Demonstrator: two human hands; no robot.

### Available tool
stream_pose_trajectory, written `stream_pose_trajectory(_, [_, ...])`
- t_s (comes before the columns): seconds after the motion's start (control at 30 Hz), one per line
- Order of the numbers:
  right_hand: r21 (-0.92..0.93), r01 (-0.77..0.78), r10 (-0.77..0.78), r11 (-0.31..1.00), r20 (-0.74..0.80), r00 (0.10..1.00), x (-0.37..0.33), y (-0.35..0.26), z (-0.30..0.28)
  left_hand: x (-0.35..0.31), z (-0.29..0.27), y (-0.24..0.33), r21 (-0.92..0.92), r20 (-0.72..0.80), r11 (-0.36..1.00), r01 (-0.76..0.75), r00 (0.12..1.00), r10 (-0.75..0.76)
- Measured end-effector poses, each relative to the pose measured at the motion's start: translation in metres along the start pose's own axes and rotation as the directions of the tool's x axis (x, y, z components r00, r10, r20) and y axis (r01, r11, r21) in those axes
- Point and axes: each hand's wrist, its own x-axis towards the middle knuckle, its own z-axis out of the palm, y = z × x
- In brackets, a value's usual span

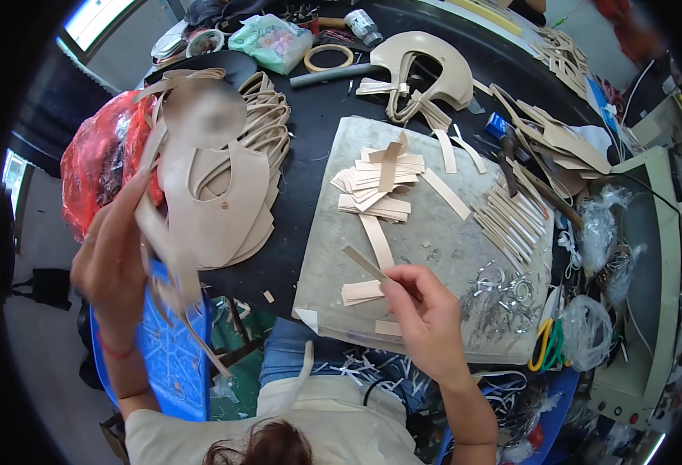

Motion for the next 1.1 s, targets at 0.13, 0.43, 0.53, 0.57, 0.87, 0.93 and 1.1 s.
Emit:
stream_pose_trajectory(0.13, [0.112, -0.006, -0.005, 0.994, 0.096, 0.995, 0.002, -0.003, 0.011, 0.000, -0.011, 0.025, -0.319, 0.280, 0.928, 0.194, 0.954, -0.103])
stream_pose_trajectory(0.43, [0.050, 0.019, -0.031, 0.999, 0.254, 0.967, 0.005, -0.003, 0.036, -0.079, 0.044, 0.061, -0.655, 0.679, -0.127, 0.745, 0.506, -0.532])
stream_pose_trajectory(0.53, [0.013, 0.078, -0.078, 0.997, 0.304, 0.950, 0.013, -0.010, 0.048, -0.092, 0.044, 0.061, -0.542, 0.787, -0.222, 0.810, 0.397, -0.472])
stream_pose_trajectory(0.57, [0.017, 0.101, -0.101, 0.995, 0.324, 0.941, 0.016, -0.009, 0.054, -0.092, 0.042, 0.063, -0.536, 0.797, -0.270, 0.800, 0.374, -0.474])
stream_pose_trajectory(0.87, [-0.116, 0.224, -0.143, 0.968, 0.482, 0.864, 0.026, -0.007, 0.084, -0.109, 0.037, 0.071, -0.579, 0.764, -0.278, 0.766, 0.391, -0.514])
stream_pose_trajectory(0.93, [-0.142, 0.228, -0.131, 0.963, 0.493, 0.860, 0.027, -0.008, 0.086, -0.109, 0.035, 0.073, -0.585, 0.753, -0.293, 0.756, 0.372, -0.543])
stream_pose_trajectory(1.1, [-0.137, 0.189, -0.106, 0.972, 0.466, 0.879, 0.024, -0.010, 0.092, -0.105, 0.032, 0.075, -0.604, 0.749, -0.342, 0.720, 0.367, -0.552])
